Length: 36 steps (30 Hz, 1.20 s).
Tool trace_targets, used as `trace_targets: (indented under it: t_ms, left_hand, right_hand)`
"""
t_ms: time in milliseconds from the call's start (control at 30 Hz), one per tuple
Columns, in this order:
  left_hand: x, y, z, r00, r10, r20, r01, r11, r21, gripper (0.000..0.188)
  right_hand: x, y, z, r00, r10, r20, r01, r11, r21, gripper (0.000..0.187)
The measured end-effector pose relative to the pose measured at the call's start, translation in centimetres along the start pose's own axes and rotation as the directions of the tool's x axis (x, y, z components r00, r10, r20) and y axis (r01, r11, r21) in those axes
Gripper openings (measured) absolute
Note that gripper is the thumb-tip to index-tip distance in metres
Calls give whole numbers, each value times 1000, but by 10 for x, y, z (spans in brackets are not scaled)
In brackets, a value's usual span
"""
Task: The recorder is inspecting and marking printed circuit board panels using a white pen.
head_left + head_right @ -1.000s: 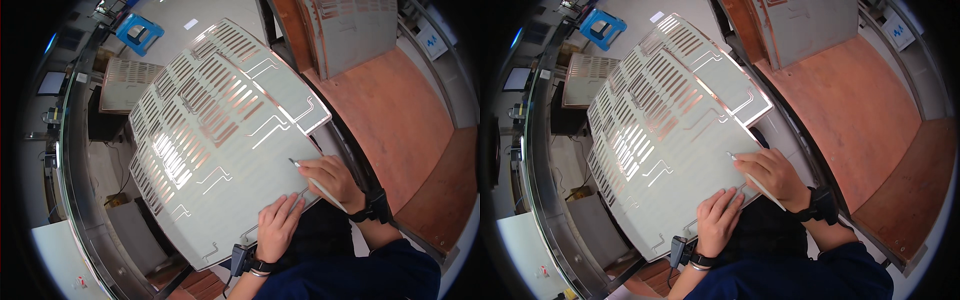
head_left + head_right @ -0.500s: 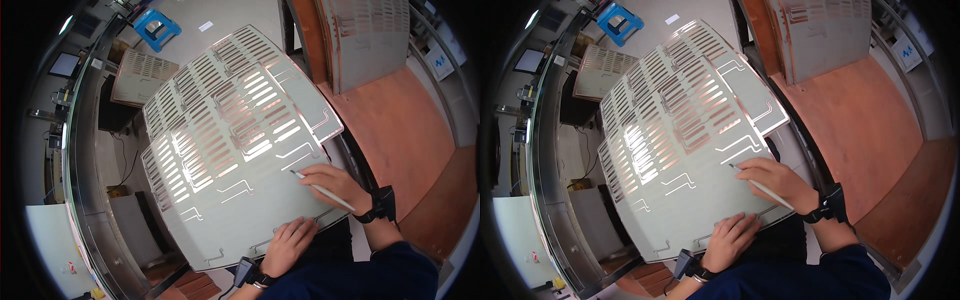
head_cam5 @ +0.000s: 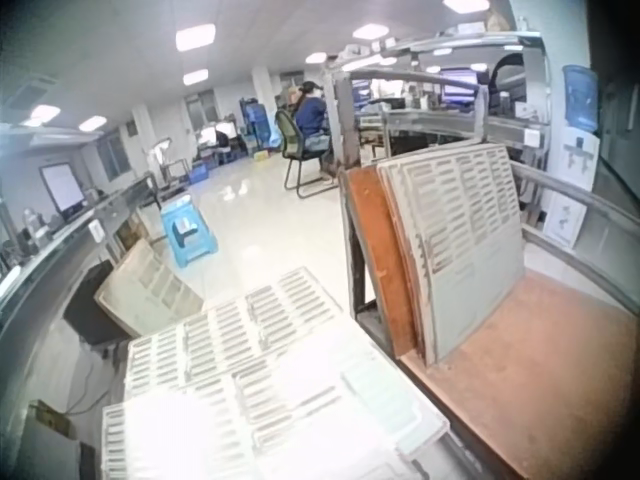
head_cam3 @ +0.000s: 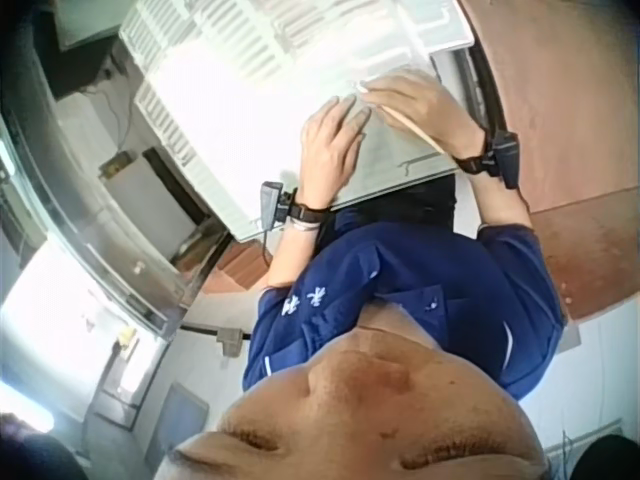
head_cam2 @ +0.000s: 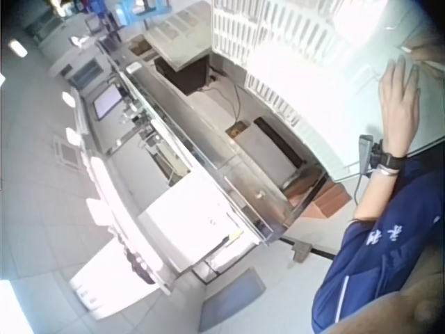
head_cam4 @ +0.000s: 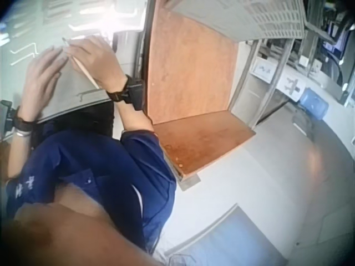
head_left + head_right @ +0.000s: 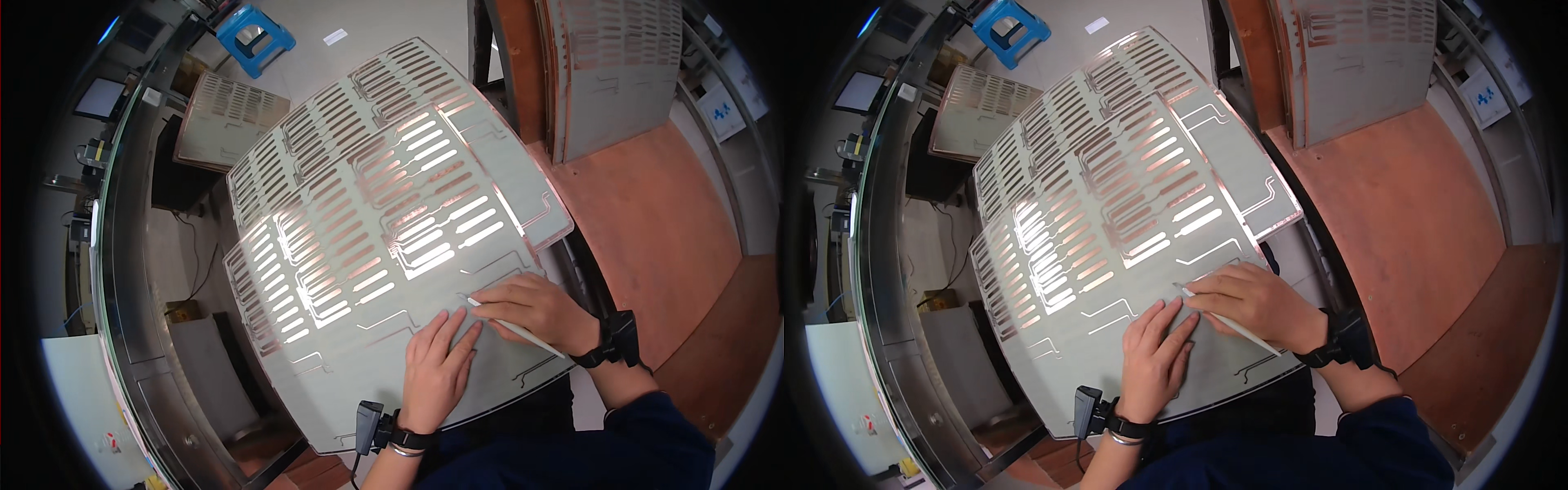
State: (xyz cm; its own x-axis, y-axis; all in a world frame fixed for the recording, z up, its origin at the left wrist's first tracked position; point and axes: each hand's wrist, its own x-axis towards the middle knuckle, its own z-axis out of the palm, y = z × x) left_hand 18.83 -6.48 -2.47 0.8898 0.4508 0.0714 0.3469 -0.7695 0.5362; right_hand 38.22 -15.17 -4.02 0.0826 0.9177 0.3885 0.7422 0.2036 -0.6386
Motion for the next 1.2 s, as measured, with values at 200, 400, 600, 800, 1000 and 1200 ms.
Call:
trace_targets:
  t_ms: [200,400,600,800,1000,1200]
  left_hand:
    - [3,-3,3,1000,14,-22,-14,1000,17,44]
    - [2,-3,5,1000,0,-29,1,1000,20,44]
    - [2,-2,5,1000,-2,-30,2,1000,12,44]
    - [1,1,5,999,-20,-29,21,999,37,42]
    - [15,-3,9,978,-134,-157,152,982,110,54]
    - [45,41,54,976,167,138,-167,986,-6,51]
  right_hand:
    - [2,5,3,999,-35,19,34,999,34,35]
    - [4,4,3,1000,-14,-6,14,999,49,35]
    - [0,3,2,997,52,-65,-54,998,-20,35]
    - [-12,14,-25,936,195,-293,-206,979,-4,28]
    - [-14,6,-26,956,172,-239,-187,981,-45,27]
    - [-20,1,-33,853,325,-409,-330,942,59,22]
